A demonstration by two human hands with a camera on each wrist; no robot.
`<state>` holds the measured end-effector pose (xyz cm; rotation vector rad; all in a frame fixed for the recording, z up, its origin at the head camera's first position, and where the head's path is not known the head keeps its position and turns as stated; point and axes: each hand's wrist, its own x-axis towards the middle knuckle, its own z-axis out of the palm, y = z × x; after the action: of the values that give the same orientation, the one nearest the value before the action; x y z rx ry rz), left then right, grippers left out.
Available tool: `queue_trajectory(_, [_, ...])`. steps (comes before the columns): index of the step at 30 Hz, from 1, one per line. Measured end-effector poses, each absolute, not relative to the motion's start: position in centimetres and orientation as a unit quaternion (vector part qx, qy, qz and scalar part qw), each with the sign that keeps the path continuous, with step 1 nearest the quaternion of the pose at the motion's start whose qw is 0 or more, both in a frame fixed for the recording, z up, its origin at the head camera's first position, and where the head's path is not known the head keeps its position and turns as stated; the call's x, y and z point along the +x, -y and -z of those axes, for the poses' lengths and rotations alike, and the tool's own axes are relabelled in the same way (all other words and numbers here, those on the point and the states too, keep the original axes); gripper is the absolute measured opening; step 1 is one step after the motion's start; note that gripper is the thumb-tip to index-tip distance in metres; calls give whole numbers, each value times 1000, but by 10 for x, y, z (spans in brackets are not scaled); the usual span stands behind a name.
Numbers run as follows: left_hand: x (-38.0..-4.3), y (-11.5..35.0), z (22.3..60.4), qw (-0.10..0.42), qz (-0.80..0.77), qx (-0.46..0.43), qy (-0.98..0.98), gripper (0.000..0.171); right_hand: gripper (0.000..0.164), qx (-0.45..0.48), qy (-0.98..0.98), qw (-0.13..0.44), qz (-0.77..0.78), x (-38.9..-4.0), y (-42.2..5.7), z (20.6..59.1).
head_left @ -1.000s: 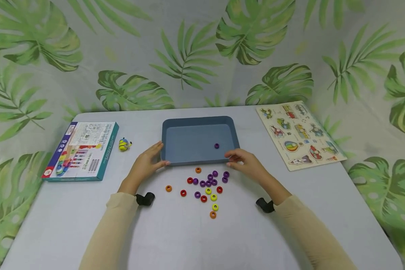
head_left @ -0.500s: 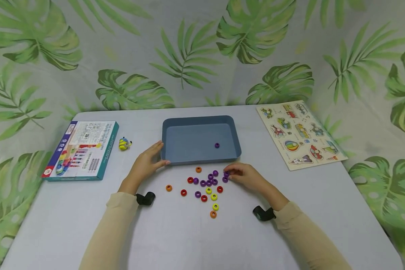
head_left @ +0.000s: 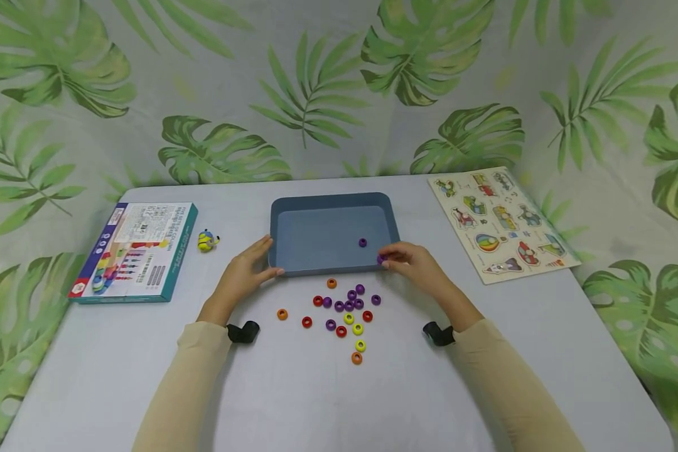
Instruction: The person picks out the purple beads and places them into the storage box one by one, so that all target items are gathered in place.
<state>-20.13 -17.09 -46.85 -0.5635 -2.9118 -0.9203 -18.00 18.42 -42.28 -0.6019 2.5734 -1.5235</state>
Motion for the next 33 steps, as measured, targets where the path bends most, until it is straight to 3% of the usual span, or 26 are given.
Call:
queue_trajectory(6, [-201, 171, 468, 21, 303, -179, 936, 77, 24, -196, -857, 50, 474, -209, -163, 406])
queue_trajectory(12, [-201, 171, 470, 21, 306, -174, 936, 77, 23, -170, -869, 118, 449, -249, -152, 444])
queue_trajectory(17, [-201, 171, 470, 19, 305, -175, 936, 78, 20, -163, -882, 132, 422, -261, -147, 455])
queue_trajectory(26, [-201, 172, 473, 23, 306, -170, 936, 79, 23, -176, -887, 128, 408, -259, -145, 453])
queue_trajectory(33, [-202, 172, 474, 20, 307, -170, 936, 79, 32, -244, -859, 84, 442, -219, -159, 430])
